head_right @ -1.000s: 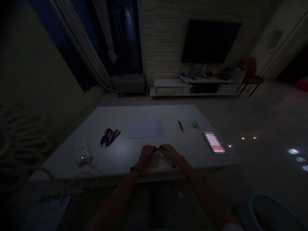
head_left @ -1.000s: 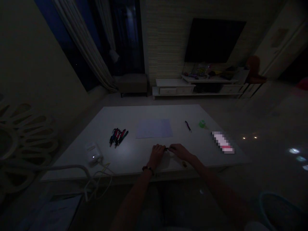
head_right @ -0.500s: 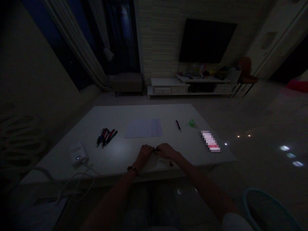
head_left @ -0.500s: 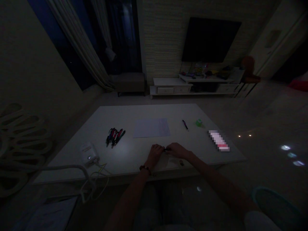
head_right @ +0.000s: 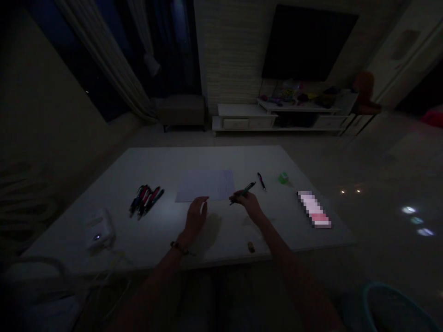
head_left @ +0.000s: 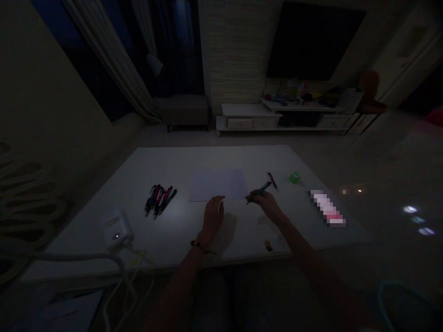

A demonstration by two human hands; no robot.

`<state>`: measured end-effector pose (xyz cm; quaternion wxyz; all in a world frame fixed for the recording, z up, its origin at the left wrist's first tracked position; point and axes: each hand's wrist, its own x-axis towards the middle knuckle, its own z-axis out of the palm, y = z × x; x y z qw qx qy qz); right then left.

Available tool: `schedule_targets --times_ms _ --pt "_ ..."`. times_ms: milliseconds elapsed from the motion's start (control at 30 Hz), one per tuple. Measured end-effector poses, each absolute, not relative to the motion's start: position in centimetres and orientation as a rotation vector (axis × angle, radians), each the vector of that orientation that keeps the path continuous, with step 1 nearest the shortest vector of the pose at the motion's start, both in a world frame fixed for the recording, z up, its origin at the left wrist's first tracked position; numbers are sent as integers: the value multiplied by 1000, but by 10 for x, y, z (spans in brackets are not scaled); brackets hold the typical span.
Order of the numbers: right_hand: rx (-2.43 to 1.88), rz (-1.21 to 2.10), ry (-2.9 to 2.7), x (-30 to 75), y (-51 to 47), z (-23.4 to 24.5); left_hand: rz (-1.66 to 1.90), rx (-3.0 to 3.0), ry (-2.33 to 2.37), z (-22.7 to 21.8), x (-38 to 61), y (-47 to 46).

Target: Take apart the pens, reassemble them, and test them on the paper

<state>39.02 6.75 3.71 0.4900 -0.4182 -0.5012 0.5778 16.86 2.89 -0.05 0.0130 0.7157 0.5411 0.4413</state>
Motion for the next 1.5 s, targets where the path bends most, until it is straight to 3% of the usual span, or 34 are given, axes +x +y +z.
schedule_targets --times_ms 200,367,667,1200,1500 --pt "-761 1448 -900 365 131 59 1197 2191 1700 -11 152 87" --pt "-684 1651 -973 354 188 71 1141 2158 1740 -26 149 108" --pt "-602 1698 -978 343 244 40 1042 2231 1727 -41 152 109" --pt "-929 1640 -1068 328 258 26 1005 2208 1724 -35 153 109" --pt "-1246 1432 -1224 317 255 5 1010 2233 1721 -37 152 108"
